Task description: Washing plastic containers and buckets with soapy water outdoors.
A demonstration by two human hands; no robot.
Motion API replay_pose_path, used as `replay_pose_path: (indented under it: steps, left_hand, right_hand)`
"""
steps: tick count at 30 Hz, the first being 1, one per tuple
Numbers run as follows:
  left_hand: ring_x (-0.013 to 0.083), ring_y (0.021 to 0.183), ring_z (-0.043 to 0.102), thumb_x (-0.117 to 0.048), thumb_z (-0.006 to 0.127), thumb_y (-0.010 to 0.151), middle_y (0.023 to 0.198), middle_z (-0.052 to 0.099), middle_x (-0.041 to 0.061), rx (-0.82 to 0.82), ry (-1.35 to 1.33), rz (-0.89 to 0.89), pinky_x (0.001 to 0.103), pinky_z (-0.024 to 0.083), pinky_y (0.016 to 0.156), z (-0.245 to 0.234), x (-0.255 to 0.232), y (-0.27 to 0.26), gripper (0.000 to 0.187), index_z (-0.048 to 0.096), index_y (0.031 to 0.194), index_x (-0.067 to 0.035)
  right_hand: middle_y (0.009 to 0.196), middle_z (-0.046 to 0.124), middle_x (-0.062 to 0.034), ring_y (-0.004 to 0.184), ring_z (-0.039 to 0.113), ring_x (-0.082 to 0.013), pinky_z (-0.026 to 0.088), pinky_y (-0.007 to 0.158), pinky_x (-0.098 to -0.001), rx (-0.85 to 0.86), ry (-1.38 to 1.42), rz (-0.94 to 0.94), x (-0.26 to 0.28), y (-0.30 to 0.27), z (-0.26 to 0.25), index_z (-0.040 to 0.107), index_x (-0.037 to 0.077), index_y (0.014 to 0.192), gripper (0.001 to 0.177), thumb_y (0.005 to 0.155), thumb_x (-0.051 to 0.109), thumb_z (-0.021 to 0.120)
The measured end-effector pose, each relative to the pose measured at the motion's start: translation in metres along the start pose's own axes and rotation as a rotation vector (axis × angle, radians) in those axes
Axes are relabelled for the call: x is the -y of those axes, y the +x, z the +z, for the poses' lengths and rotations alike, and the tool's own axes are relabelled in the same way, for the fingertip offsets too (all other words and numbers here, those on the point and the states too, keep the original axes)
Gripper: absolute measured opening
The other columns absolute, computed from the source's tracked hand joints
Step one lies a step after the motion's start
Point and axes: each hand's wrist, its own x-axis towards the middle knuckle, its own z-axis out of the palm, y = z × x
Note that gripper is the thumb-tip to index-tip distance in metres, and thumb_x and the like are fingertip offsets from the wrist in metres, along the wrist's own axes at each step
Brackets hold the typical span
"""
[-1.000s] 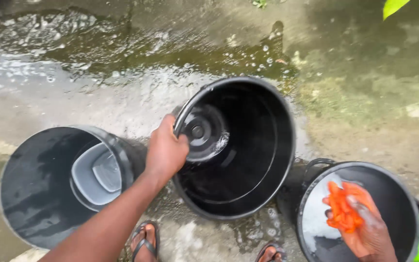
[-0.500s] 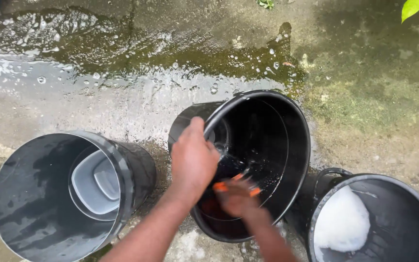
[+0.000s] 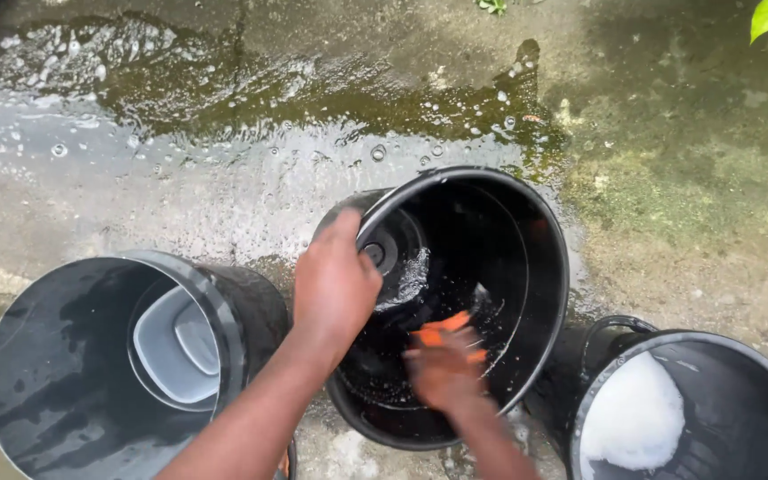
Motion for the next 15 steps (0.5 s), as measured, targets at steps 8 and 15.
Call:
replay_pose_path:
  steps: [8,15]
  left_hand:
    - [0.0483,0.087,0.067,0.001,0.059,0.082,0.099,0.07,0.025,0.006,-0.027,0.041,0.055,0.054,0.079,-0.006,-0.004,0.028,0.026,0.061,0.106,-0.008]
    - [0.0479,0.088,0.067,0.0,0.06,0.081,0.095,0.07,0.024,0.054,0.071,0.075,0.057,0.052,0.081,-0.004,0.002,0.021,0.024,0.06,0.104,-0.007]
  right_hand:
    - [0.137,0.062,-0.0166,0.125,0.059,-0.0276,0.044,0.109,-0.0395,-0.034,2.032,-0.125,0.109,-0.101,-0.069,0.06,0.011,0.14,0.042,0.099,0.017,0.053]
    - [0.124,0.025,-0.0093,0.119,0.021,-0.0156,0.015,0.1,-0.0216,-0.583,-0.415,-0.13,-0.002,-0.053,0.019,0.023,0.007,0.134,0.044,0.091,0.007,0.03]
